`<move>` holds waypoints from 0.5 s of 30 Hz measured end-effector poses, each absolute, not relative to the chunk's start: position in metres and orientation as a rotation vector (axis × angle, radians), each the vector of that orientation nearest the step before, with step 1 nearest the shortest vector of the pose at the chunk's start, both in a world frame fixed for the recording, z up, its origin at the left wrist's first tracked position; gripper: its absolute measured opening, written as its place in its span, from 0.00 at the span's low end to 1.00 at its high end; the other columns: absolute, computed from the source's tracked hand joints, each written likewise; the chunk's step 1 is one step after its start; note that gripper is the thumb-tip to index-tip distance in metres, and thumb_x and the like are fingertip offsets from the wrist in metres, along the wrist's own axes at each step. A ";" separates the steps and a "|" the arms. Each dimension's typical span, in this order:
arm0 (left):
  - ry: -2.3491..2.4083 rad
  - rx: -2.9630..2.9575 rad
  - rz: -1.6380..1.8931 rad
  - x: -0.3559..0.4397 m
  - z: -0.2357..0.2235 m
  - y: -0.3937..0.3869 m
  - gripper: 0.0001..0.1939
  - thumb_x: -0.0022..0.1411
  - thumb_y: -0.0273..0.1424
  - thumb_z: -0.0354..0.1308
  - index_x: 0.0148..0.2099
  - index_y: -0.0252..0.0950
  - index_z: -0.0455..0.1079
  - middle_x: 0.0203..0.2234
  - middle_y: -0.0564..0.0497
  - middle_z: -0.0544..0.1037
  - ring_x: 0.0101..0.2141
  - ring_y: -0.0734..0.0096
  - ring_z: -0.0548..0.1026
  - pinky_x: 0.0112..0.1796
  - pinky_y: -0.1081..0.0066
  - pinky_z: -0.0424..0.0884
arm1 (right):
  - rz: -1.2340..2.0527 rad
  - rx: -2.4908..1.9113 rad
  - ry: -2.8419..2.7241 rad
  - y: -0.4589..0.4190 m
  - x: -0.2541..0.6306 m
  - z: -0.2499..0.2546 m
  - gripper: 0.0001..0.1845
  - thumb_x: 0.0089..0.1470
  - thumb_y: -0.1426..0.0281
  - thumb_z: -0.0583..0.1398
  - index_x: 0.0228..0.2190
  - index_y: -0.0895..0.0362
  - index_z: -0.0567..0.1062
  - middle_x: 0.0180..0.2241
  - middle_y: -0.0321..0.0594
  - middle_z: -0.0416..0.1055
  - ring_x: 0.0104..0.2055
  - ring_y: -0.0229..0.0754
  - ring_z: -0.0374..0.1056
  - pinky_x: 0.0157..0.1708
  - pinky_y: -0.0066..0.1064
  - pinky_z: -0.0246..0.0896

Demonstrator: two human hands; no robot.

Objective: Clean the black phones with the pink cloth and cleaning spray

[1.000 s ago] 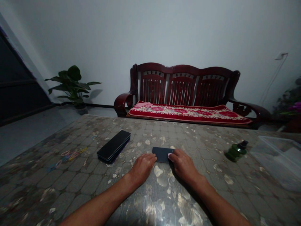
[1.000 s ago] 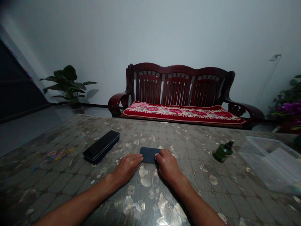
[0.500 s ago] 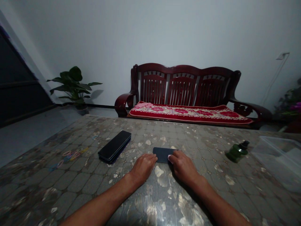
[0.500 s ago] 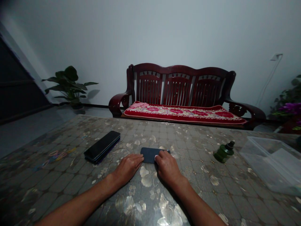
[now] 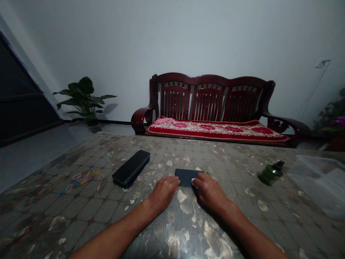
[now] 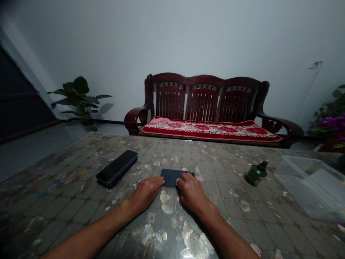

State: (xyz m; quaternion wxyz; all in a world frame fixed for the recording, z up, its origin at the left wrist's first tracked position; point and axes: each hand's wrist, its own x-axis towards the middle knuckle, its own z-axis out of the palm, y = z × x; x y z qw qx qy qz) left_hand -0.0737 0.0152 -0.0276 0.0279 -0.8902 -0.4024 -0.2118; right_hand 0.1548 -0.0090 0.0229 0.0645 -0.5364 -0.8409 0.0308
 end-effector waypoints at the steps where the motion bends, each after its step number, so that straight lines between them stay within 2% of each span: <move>1: -1.241 -2.749 -0.653 -0.074 -0.027 0.015 0.13 0.66 0.21 0.57 0.49 0.35 0.78 0.45 0.43 0.83 0.46 0.60 0.82 0.50 0.61 0.77 | 0.104 -1.614 -2.540 -0.009 0.155 0.023 0.12 0.60 0.78 0.55 0.37 0.56 0.78 0.40 0.44 0.73 0.44 0.44 0.66 0.39 0.31 0.52; 8: -1.234 -2.754 -0.649 -0.075 -0.023 0.013 0.13 0.65 0.20 0.57 0.48 0.35 0.78 0.45 0.43 0.83 0.46 0.60 0.82 0.50 0.62 0.77 | 0.066 -1.863 -2.374 -0.004 0.161 0.025 0.12 0.60 0.78 0.55 0.35 0.58 0.79 0.39 0.46 0.73 0.43 0.45 0.67 0.38 0.31 0.52; 15: -1.252 -2.751 -0.647 -0.074 -0.022 0.014 0.13 0.65 0.20 0.57 0.48 0.36 0.78 0.45 0.44 0.83 0.46 0.61 0.82 0.51 0.62 0.77 | 0.084 -1.630 -2.509 -0.009 0.158 0.020 0.12 0.61 0.77 0.55 0.36 0.55 0.78 0.40 0.43 0.72 0.44 0.44 0.66 0.39 0.31 0.52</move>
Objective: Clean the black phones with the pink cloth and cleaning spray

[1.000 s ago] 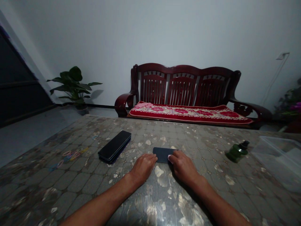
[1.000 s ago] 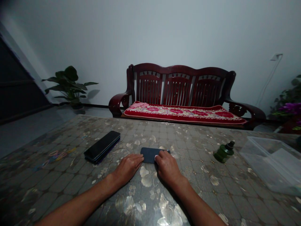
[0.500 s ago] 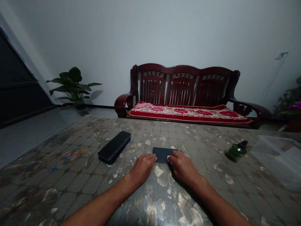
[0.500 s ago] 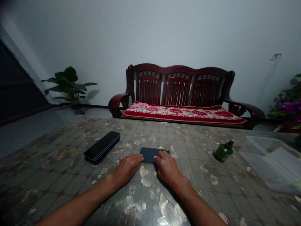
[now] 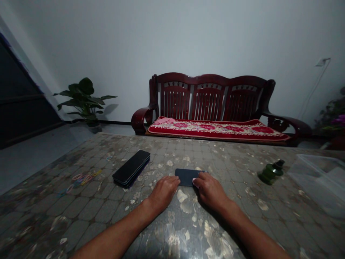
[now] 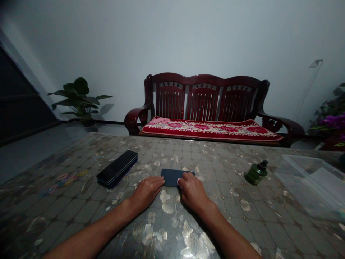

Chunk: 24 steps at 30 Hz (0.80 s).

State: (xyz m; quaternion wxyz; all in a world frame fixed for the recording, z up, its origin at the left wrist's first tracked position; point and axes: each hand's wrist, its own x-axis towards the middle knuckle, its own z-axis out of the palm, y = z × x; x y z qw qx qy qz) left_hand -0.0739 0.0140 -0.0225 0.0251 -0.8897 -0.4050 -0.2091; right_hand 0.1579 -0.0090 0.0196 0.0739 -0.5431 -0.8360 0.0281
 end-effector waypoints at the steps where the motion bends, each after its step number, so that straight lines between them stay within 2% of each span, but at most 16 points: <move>1: -1.254 -2.752 -0.650 -0.074 -0.022 0.014 0.13 0.65 0.20 0.57 0.48 0.37 0.78 0.45 0.44 0.83 0.46 0.61 0.82 0.51 0.62 0.77 | 0.084 -1.647 -2.497 -0.008 0.160 0.019 0.12 0.61 0.77 0.55 0.36 0.55 0.78 0.40 0.43 0.72 0.44 0.44 0.66 0.39 0.31 0.52; 6: -1.269 -2.753 -0.675 -0.075 -0.024 0.014 0.14 0.65 0.20 0.57 0.48 0.36 0.79 0.45 0.44 0.83 0.46 0.61 0.82 0.50 0.62 0.77 | 0.009 -1.789 -2.378 -0.001 0.169 0.018 0.13 0.61 0.78 0.55 0.36 0.57 0.79 0.39 0.45 0.73 0.44 0.45 0.66 0.39 0.31 0.53; 10: -1.295 -2.779 -0.691 -0.076 -0.022 0.017 0.14 0.65 0.21 0.57 0.49 0.37 0.79 0.45 0.45 0.84 0.46 0.62 0.82 0.49 0.63 0.78 | 0.052 -1.650 -2.457 -0.003 0.167 0.019 0.12 0.62 0.77 0.55 0.36 0.56 0.78 0.40 0.44 0.73 0.44 0.44 0.66 0.40 0.30 0.53; 18: -1.442 -2.877 -0.397 -0.070 0.010 0.021 0.09 0.62 0.23 0.60 0.42 0.39 0.79 0.38 0.48 0.83 0.40 0.62 0.81 0.43 0.68 0.75 | 0.058 -1.724 -2.399 -0.003 0.173 0.019 0.13 0.60 0.79 0.55 0.35 0.56 0.79 0.40 0.44 0.73 0.44 0.44 0.66 0.39 0.31 0.53; 21: -1.461 -2.895 -0.370 -0.068 0.019 0.029 0.12 0.59 0.23 0.64 0.46 0.39 0.79 0.42 0.46 0.83 0.45 0.59 0.80 0.47 0.66 0.74 | 0.079 -1.619 -2.447 -0.004 0.172 0.017 0.13 0.60 0.79 0.55 0.36 0.56 0.78 0.41 0.44 0.73 0.44 0.44 0.65 0.40 0.31 0.53; 24: -1.427 -2.959 -0.382 -0.068 0.022 0.044 0.24 0.55 0.25 0.69 0.55 0.39 0.75 0.53 0.44 0.79 0.53 0.56 0.77 0.54 0.62 0.71 | 0.106 -1.467 -2.508 -0.005 0.171 0.016 0.12 0.61 0.77 0.55 0.37 0.55 0.79 0.41 0.43 0.73 0.45 0.43 0.64 0.41 0.30 0.53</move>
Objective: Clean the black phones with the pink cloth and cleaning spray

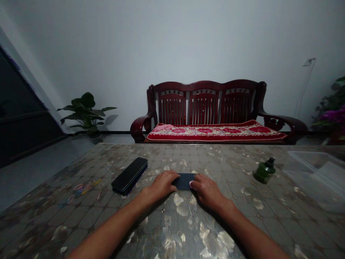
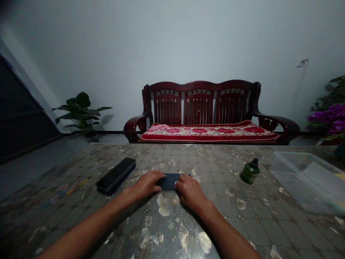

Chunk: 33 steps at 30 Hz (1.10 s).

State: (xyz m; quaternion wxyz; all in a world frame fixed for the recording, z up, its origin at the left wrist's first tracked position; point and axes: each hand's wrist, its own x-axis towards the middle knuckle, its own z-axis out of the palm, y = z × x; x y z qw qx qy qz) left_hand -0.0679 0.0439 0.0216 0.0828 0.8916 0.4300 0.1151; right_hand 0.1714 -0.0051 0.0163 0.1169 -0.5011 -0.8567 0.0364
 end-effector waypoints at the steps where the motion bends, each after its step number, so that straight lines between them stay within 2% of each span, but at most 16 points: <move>1: 1.253 2.655 0.319 -0.068 0.022 0.049 0.27 0.54 0.25 0.70 0.57 0.40 0.74 0.55 0.44 0.78 0.55 0.56 0.76 0.55 0.62 0.70 | 0.104 -1.463 -2.507 -0.005 0.172 0.017 0.12 0.61 0.77 0.56 0.37 0.55 0.79 0.40 0.42 0.73 0.44 0.43 0.65 0.40 0.30 0.53; 4: 1.145 2.641 0.223 -0.066 0.024 0.062 0.32 0.52 0.26 0.71 0.60 0.40 0.72 0.55 0.44 0.78 0.54 0.55 0.76 0.55 0.61 0.70 | 0.063 -1.596 -2.445 -0.001 0.178 0.018 0.13 0.60 0.78 0.56 0.36 0.55 0.79 0.40 0.43 0.73 0.44 0.44 0.65 0.40 0.31 0.53; 7: 1.071 2.669 0.185 -0.066 0.027 0.065 0.32 0.51 0.27 0.72 0.59 0.38 0.73 0.56 0.42 0.77 0.56 0.53 0.75 0.57 0.61 0.69 | 0.031 -1.699 -2.387 0.001 0.180 0.018 0.14 0.61 0.79 0.55 0.37 0.56 0.79 0.40 0.45 0.73 0.44 0.45 0.65 0.40 0.31 0.53; 14: 1.052 2.621 0.179 -0.075 0.024 0.059 0.32 0.55 0.30 0.69 0.62 0.39 0.69 0.60 0.43 0.73 0.59 0.52 0.70 0.60 0.58 0.65 | 0.096 -1.433 -2.521 -0.001 0.169 0.014 0.11 0.62 0.75 0.57 0.36 0.55 0.79 0.40 0.43 0.73 0.45 0.44 0.64 0.41 0.31 0.53; 20: 1.235 2.522 0.180 -0.070 0.018 0.049 0.32 0.54 0.31 0.67 0.61 0.32 0.69 0.58 0.40 0.74 0.58 0.50 0.71 0.60 0.58 0.64 | 0.028 -1.675 -2.372 0.006 0.177 0.013 0.14 0.60 0.80 0.56 0.39 0.56 0.80 0.41 0.45 0.74 0.45 0.46 0.65 0.40 0.32 0.52; 26: 1.454 2.471 0.227 -0.059 0.025 0.021 0.28 0.55 0.30 0.64 0.59 0.34 0.71 0.54 0.42 0.77 0.56 0.52 0.73 0.58 0.60 0.66 | 0.067 -1.418 -2.475 0.007 0.171 0.008 0.12 0.60 0.78 0.57 0.37 0.53 0.80 0.39 0.42 0.73 0.45 0.44 0.64 0.40 0.31 0.52; 33: 1.726 2.464 0.192 -0.037 0.030 -0.008 0.25 0.58 0.34 0.60 0.57 0.33 0.72 0.50 0.39 0.77 0.51 0.47 0.73 0.55 0.53 0.67 | -0.017 -1.700 -2.270 0.020 0.183 0.006 0.14 0.61 0.79 0.56 0.38 0.56 0.81 0.40 0.46 0.74 0.44 0.46 0.65 0.40 0.32 0.53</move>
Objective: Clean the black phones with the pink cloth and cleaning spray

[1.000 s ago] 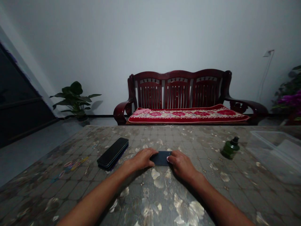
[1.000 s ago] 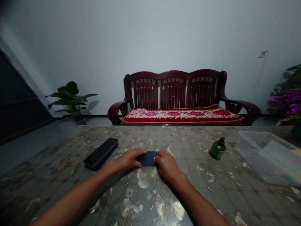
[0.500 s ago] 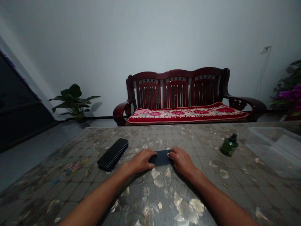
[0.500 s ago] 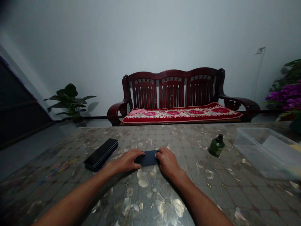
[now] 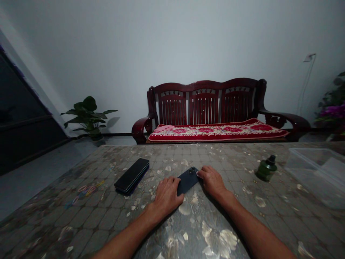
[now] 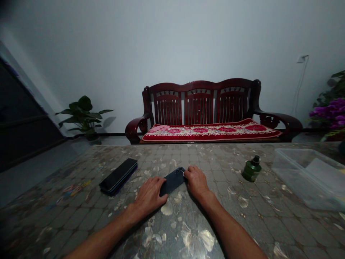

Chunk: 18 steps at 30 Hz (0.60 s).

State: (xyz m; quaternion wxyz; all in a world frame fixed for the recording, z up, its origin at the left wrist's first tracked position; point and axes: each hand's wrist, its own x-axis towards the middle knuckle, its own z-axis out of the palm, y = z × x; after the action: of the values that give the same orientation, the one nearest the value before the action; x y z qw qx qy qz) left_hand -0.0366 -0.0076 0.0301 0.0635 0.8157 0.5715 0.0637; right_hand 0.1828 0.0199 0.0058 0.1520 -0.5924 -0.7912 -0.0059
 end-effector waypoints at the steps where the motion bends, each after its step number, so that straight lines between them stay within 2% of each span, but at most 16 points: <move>1: 1.745 2.469 0.202 -0.034 0.029 -0.009 0.25 0.58 0.34 0.60 0.57 0.33 0.71 0.50 0.39 0.76 0.52 0.46 0.73 0.54 0.53 0.67 | -0.010 -1.687 -2.273 0.020 0.183 0.006 0.14 0.61 0.79 0.56 0.37 0.55 0.81 0.39 0.45 0.74 0.44 0.46 0.65 0.40 0.32 0.53; 7: 1.814 2.456 0.233 -0.022 0.023 -0.013 0.25 0.60 0.35 0.60 0.58 0.33 0.70 0.55 0.37 0.72 0.54 0.44 0.71 0.54 0.52 0.68 | 0.066 -1.439 -2.414 0.016 0.173 0.007 0.13 0.61 0.78 0.58 0.39 0.53 0.82 0.39 0.42 0.75 0.44 0.44 0.66 0.40 0.32 0.54; 12: 1.752 2.457 0.169 -0.017 0.031 -0.023 0.26 0.63 0.40 0.62 0.60 0.32 0.70 0.58 0.34 0.70 0.56 0.41 0.70 0.55 0.48 0.67 | 0.017 -1.604 -2.310 0.024 0.174 0.007 0.13 0.61 0.77 0.58 0.40 0.54 0.82 0.39 0.45 0.75 0.44 0.45 0.66 0.40 0.32 0.54; 15: 1.629 2.475 0.196 -0.023 0.028 -0.028 0.29 0.61 0.41 0.65 0.61 0.35 0.70 0.61 0.36 0.69 0.57 0.42 0.69 0.56 0.48 0.67 | 0.034 -1.586 -2.294 0.026 0.176 0.005 0.14 0.62 0.78 0.57 0.40 0.54 0.82 0.39 0.44 0.74 0.43 0.45 0.66 0.40 0.31 0.55; 18: 1.474 2.514 0.247 -0.035 0.017 -0.026 0.30 0.58 0.37 0.68 0.61 0.38 0.70 0.63 0.40 0.67 0.59 0.45 0.68 0.59 0.50 0.66 | 0.076 -1.452 -2.364 0.023 0.175 0.003 0.13 0.61 0.78 0.58 0.39 0.54 0.82 0.38 0.42 0.74 0.43 0.44 0.66 0.40 0.30 0.54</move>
State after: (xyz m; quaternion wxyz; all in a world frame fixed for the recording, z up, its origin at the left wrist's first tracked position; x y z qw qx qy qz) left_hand -0.0346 -0.0264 0.0169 0.1080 0.8545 0.5011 0.0841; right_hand 0.1750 0.0231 0.0034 0.1819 -0.5145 -0.8375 0.0267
